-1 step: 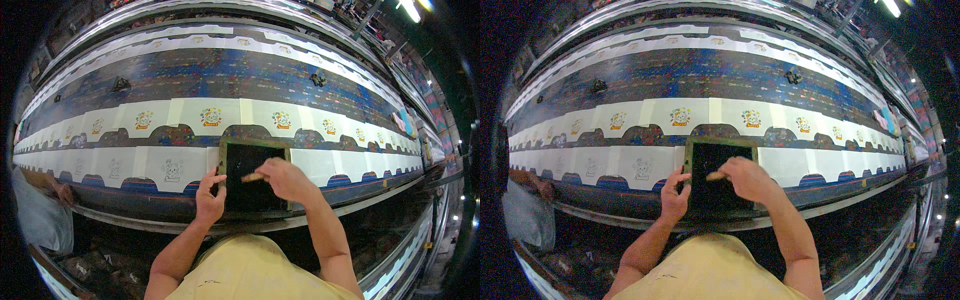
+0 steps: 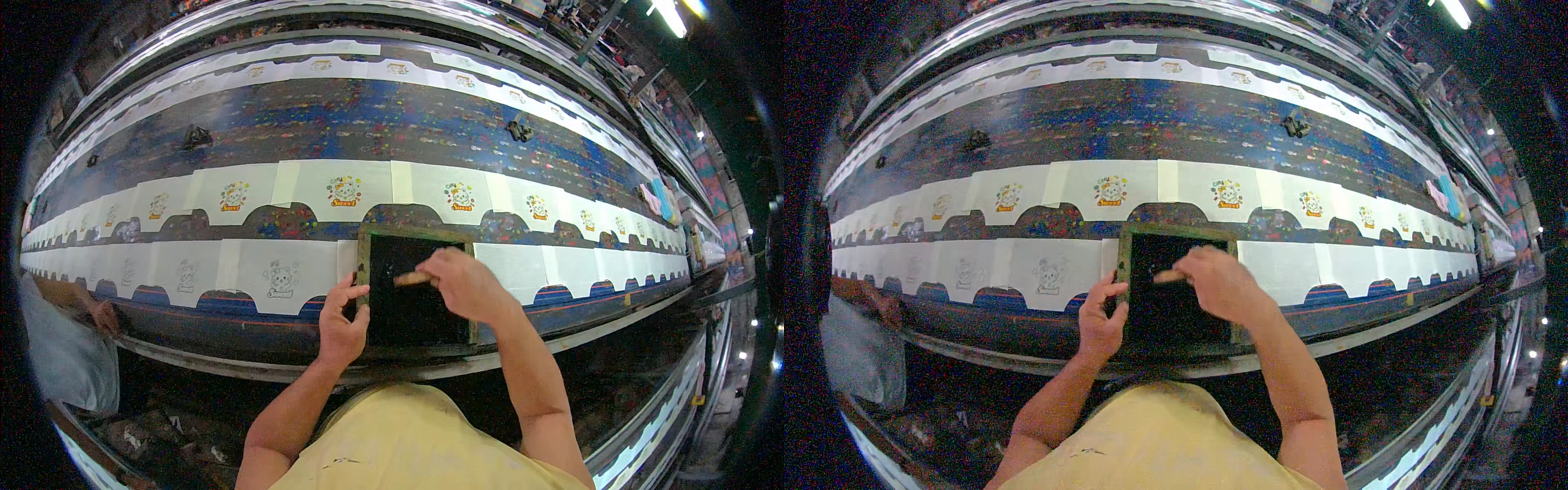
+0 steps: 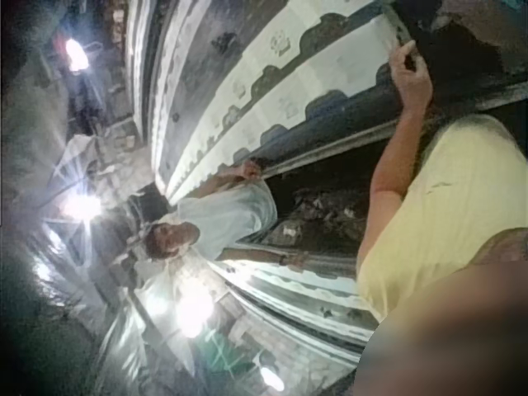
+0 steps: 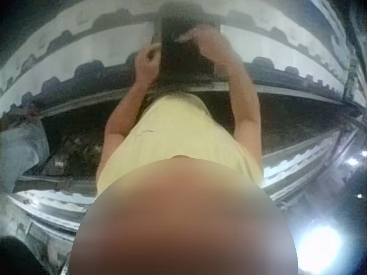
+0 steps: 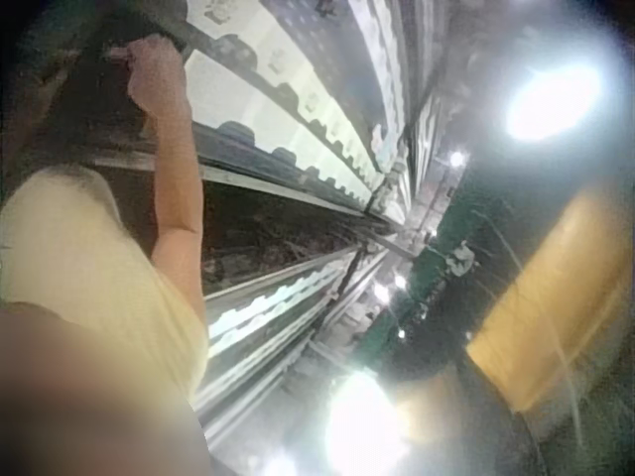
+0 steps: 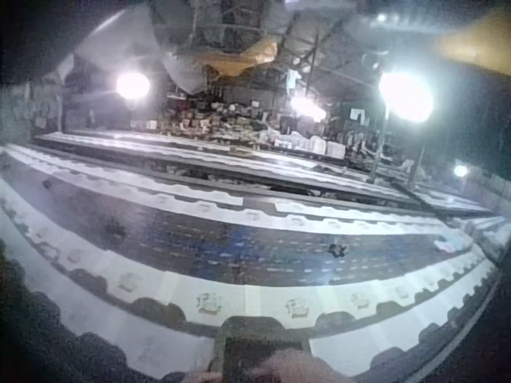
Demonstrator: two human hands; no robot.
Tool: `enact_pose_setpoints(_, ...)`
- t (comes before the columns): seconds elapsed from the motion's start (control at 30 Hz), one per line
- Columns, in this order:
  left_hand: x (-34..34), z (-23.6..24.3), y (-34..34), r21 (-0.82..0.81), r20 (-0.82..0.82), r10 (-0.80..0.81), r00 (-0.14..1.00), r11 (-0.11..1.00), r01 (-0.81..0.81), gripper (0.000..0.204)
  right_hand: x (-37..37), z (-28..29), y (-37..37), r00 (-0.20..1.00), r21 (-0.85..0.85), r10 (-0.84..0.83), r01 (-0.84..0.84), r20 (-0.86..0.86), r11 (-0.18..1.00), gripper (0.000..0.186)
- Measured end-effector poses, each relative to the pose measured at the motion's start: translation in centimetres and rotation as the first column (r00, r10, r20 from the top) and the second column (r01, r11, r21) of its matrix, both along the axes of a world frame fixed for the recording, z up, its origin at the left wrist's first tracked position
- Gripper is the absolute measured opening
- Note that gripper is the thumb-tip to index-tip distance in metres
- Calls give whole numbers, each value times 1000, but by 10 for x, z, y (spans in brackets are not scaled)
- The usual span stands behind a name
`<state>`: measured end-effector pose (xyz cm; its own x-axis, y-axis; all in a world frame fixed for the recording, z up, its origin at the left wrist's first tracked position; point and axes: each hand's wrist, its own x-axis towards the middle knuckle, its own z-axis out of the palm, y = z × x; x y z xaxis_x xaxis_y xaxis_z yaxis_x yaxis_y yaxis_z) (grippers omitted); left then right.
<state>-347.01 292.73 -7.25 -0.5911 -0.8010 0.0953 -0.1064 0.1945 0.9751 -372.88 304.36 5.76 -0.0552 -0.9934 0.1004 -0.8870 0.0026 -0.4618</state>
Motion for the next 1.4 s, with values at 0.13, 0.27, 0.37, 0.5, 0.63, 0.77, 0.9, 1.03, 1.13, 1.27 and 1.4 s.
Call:
enact_pose_setpoints(0.13,-3,7,-8,-70,38,-12,999,997,15,45,-10,-16,-28,988,-131,-136,125,-72,983,36)
enact_pose_setpoints(0.27,-4,10,-10,-77,50,-26,998,997,29,49,10,-27,-14,982,-133,-122,103,-143,986,44)
enact_pose_setpoints(0.37,-5,7,-10,-94,55,-24,998,995,29,50,41,-32,15,981,-101,-80,63,-174,993,51)
enact_pose_setpoints(0.5,-7,2,-9,-71,6,-27,1000,997,27,50,79,-29,51,985,-49,-56,49,-161,998,54)
enact_pose_setpoints(0.63,-8,4,-2,-127,68,-18,998,992,27,49,103,-32,75,988,-76,-107,99,-113,992,53)
enact_pose_setpoints(0.77,-10,8,4,-271,128,-3,992,962,38,50,105,-42,91,995,2,-76,76,-71,997,45)
enact_pose_setpoints(0.9,-12,13,9,-259,150,28,988,966,12,51,91,-49,121,976,-198,-199,214,92,956,45)
enact_pose_setpoints(1.03,-32,15,32,-272,61,50,997,962,-31,46,64,-64,164,820,-293,-484,565,307,771,46)
enact_pose_setpoints(1.13,-61,15,62,-313,-25,45,999,948,-50,44,36,-75,199,685,-232,-496,682,534,693,46)
enact_pose_setpoints(1.27,-121,6,113,-284,-54,26,998,958,-40,42,-15,-84,252,733,-320,-490,660,471,680,47)
enact_pose_setpoints(1.4,-178,2,156,-206,-91,37,995,977,-56,40,-66,-85,295,730,-330,-481,663,486,672,45)
